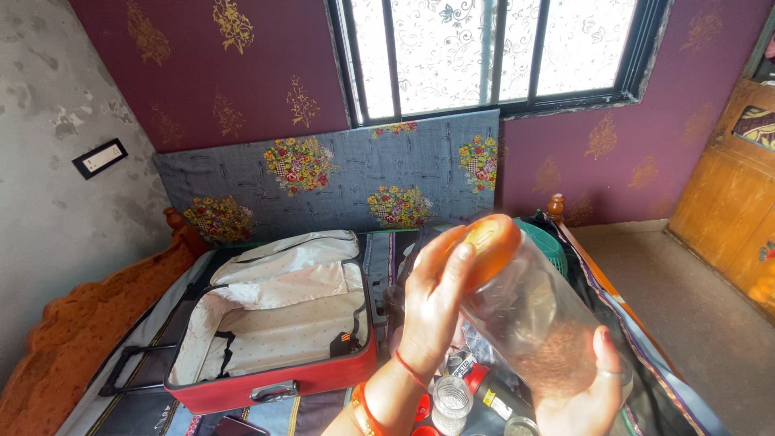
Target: The person repeatedly picks up various plastic and glass containers on a bed, opens and closes their lids, and places them back down. The person handles multiple containers with different colored lids, including orange, red, and white, without packing them into the nearby open suitcase.
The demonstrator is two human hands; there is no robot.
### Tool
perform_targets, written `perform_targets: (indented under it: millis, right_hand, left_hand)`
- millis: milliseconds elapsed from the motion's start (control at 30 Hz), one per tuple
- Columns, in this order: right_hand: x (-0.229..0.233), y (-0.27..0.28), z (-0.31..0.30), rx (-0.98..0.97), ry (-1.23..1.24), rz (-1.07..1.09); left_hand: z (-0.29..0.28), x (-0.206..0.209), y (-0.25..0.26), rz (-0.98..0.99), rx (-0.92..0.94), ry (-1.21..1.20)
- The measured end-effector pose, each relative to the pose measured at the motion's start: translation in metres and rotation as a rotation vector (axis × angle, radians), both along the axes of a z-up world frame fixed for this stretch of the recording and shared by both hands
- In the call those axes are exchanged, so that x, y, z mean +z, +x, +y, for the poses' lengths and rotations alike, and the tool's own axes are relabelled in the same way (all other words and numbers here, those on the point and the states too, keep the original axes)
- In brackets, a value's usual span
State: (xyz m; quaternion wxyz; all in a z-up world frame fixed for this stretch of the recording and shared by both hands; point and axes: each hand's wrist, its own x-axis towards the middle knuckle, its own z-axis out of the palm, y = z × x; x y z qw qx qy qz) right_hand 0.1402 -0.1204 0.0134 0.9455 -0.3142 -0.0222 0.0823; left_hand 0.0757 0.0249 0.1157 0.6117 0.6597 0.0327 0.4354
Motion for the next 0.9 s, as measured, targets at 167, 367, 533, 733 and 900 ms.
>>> perform_targets:
  millis: [167,367,533,733,900]
  right_hand:
    - [0.004,-0.017,0.007,-0.065,0.064,-0.077]
    - [0.006,-0.015,-0.005,0.053,-0.037,-0.029]
    - [0.001,0.012,-0.016,0.276,-0.225,-0.009]
    - [0.010,0.004,-0.006,0.051,-0.835,-0.804]
    - [0.041,-0.031,0.024,-0.005,-1.019,-0.807]
  left_hand:
    - [-0.005,0.004,-0.005,-0.015,-0.043,-0.106]
    - [0.008,0.003,-0.011,-0.089,-0.079,-0.152]
    - [0.013,-0.005,-0.016,-0.081,-0.113,-0.302]
    - [0.004,-0.012,-0.022,-0.071,0.086,-0.012]
    - [-0.012,-0.019,-0.034,0.082,0.343,0.324]
